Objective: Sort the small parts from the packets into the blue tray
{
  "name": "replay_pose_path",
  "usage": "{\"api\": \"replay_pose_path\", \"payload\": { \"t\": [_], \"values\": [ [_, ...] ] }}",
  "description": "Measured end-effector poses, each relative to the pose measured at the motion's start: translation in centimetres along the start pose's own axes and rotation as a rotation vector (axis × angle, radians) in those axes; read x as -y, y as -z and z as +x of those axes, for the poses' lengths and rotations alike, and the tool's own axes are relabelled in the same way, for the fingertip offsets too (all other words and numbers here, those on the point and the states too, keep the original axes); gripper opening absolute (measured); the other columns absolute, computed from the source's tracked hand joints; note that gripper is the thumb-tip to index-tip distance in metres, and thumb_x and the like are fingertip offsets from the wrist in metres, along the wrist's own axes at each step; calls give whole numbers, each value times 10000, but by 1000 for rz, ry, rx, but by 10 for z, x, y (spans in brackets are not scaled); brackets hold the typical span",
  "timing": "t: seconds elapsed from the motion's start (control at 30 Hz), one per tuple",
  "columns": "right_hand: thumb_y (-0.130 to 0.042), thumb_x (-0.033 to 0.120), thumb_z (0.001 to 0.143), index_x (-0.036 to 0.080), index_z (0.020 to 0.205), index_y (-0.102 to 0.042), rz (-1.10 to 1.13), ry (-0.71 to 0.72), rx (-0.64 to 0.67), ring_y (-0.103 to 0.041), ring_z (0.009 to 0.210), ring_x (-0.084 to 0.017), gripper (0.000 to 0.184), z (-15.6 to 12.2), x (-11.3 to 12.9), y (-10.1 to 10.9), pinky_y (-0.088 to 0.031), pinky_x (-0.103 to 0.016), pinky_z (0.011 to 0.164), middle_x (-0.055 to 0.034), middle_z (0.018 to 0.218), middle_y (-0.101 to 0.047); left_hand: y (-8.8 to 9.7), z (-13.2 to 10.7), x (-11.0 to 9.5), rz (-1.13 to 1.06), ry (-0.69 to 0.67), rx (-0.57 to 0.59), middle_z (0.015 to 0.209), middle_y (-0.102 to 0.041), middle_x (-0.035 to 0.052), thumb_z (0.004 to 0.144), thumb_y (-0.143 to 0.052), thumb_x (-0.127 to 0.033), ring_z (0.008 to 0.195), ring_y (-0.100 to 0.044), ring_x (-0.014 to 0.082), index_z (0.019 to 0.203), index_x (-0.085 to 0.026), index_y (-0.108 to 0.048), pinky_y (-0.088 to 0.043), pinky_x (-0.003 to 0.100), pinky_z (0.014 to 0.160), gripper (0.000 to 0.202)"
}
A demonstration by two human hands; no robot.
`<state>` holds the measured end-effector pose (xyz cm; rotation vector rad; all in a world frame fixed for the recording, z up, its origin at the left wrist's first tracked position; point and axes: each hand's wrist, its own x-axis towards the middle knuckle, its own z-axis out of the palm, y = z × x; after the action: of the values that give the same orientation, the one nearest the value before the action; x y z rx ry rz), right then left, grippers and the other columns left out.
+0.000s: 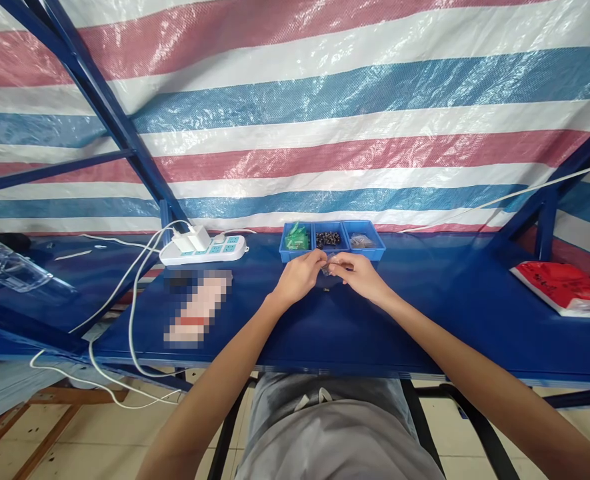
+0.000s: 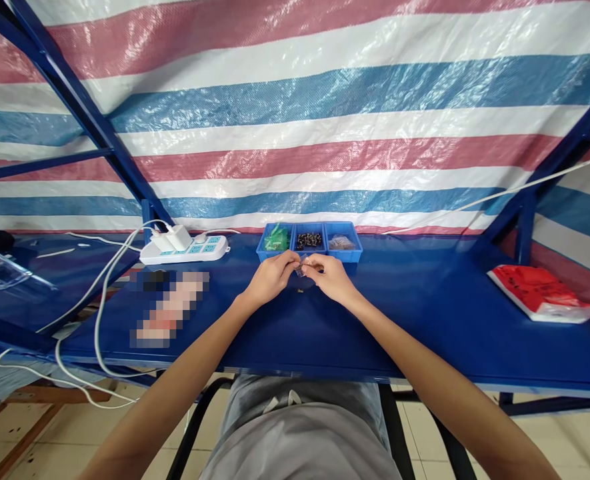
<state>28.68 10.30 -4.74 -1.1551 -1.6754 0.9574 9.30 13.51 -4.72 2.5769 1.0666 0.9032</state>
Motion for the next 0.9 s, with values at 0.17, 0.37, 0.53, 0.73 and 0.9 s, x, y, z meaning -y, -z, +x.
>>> {"api": "replay_pose_path", "payload": {
  "t": [0.17,0.37,0.53,0.73,0.9],
  "values": [
    [-649,423,848,191,872,-650,98,-93,-58,-694,795,-206,234,2,-6,-3,-489,-253,555,-56,836,-713,2,-1,-4,-9,-42,-16,1048,-656,29,983,-501,-269,843,-642,158,1282,-226,-491,-504,269,760,303],
    [-725,412,799,207,1100,-585,221,-129,-134,-695,739,-189,390,3,-12,-2,-478,-247,542,-26,819,-710,4,-3,-4,34,-105,63,1234,-567,59,925,-574,-239,881,-640,149,1222,-244,-556,-539,271,777,297],
    [-699,466,825,216,1197,-539,208,-96,-102,-685,729,-187,476,3,-13,-2,-487,-256,546,-24,823,-705,1,-2,-1,69,-74,5,1204,-548,68,1001,-488,-314,834,-629,141,1188,-243,-596,-552,292,784,227],
    [-752,519,746,209,1070,-618,54,-58,-158,-652,833,-209,468,3,-13,-4,-527,-270,540,-59,973,-663,1,-1,2,103,-70,-90,1195,-536,62,1038,-427,-343,980,-617,161,1129,-257,-654,-538,292,850,259],
    [-739,516,760,203,927,-658,6,9,-116,-654,911,-226,364,2,-9,-5,-547,-283,610,-71,1013,-676,2,-1,-1,83,-35,-122,1128,-562,57,1035,-440,-347,969,-621,162,1103,-232,-634,-517,271,815,236]
  ]
}}
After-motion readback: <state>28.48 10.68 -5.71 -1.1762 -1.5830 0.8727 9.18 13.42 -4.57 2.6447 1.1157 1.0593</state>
